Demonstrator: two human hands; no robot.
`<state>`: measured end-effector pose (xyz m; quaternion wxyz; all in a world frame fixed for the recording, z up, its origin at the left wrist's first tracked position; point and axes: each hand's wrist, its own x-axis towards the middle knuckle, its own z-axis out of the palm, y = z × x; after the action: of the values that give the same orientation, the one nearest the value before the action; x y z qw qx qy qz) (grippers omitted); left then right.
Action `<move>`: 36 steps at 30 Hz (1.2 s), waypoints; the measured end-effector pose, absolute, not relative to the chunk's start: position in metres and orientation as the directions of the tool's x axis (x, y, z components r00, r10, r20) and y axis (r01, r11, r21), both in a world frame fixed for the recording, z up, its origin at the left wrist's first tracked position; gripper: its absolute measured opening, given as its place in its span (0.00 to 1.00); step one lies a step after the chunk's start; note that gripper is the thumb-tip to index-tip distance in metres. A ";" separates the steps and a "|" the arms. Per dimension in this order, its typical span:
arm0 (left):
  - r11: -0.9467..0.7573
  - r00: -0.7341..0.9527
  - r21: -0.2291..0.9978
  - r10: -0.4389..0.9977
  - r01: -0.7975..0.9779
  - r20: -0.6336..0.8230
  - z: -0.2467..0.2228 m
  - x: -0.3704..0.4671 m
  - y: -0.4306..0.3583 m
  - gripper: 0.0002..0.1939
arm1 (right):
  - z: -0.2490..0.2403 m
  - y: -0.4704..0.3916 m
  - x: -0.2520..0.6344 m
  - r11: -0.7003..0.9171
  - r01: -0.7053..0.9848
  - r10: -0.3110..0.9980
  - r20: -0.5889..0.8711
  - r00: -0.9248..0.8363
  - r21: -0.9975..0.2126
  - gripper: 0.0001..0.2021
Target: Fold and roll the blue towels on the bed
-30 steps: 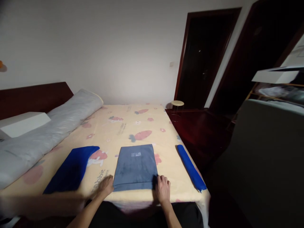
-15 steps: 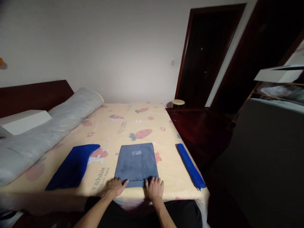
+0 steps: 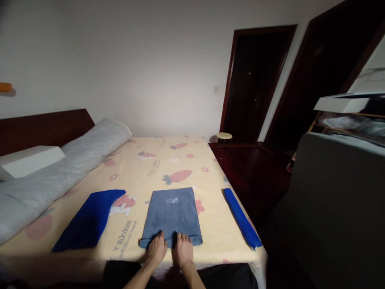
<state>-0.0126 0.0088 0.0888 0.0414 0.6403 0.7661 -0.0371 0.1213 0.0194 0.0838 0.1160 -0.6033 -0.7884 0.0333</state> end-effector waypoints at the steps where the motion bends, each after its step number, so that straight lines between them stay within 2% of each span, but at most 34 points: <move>1: 0.190 -0.189 0.009 0.978 0.982 -0.094 0.087 -0.009 0.008 0.22 | 0.083 0.019 0.115 0.292 0.934 0.953 0.149 -0.265 -0.206 0.14; 8: 0.156 -0.156 0.045 0.988 0.987 -0.009 0.085 -0.012 0.000 0.25 | 0.071 0.018 0.108 0.397 0.886 0.911 0.215 -0.351 -0.239 0.10; 17: 0.220 -0.222 0.051 0.975 0.974 0.031 0.086 -0.069 -0.013 0.29 | 0.058 0.033 0.175 0.379 0.901 0.905 0.288 -0.313 -0.212 0.13; 23: 0.166 -0.166 0.070 0.986 0.984 0.005 0.087 -0.095 -0.023 0.26 | 0.051 0.037 0.201 0.437 0.869 0.872 0.345 -0.347 -0.230 0.13; 27: 0.101 -0.098 0.093 0.994 0.990 -0.040 0.083 -0.108 -0.028 0.20 | 0.047 0.037 0.215 0.449 0.860 0.859 0.381 -0.342 -0.243 0.12; 29: 0.089 -0.084 0.100 0.995 0.991 -0.053 0.081 -0.111 -0.030 0.22 | 0.045 0.035 0.222 0.443 0.864 0.858 0.393 -0.332 -0.239 0.12; 36: 0.085 -0.088 0.100 0.996 0.991 0.025 0.078 -0.114 -0.040 0.22 | 0.047 0.022 0.232 0.387 0.901 0.881 0.365 -0.300 -0.193 0.11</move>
<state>-0.1136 -0.0404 0.0778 0.0244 0.6748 0.7362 0.0452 0.2319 0.0223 0.0473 0.2100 -0.5529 -0.8060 -0.0241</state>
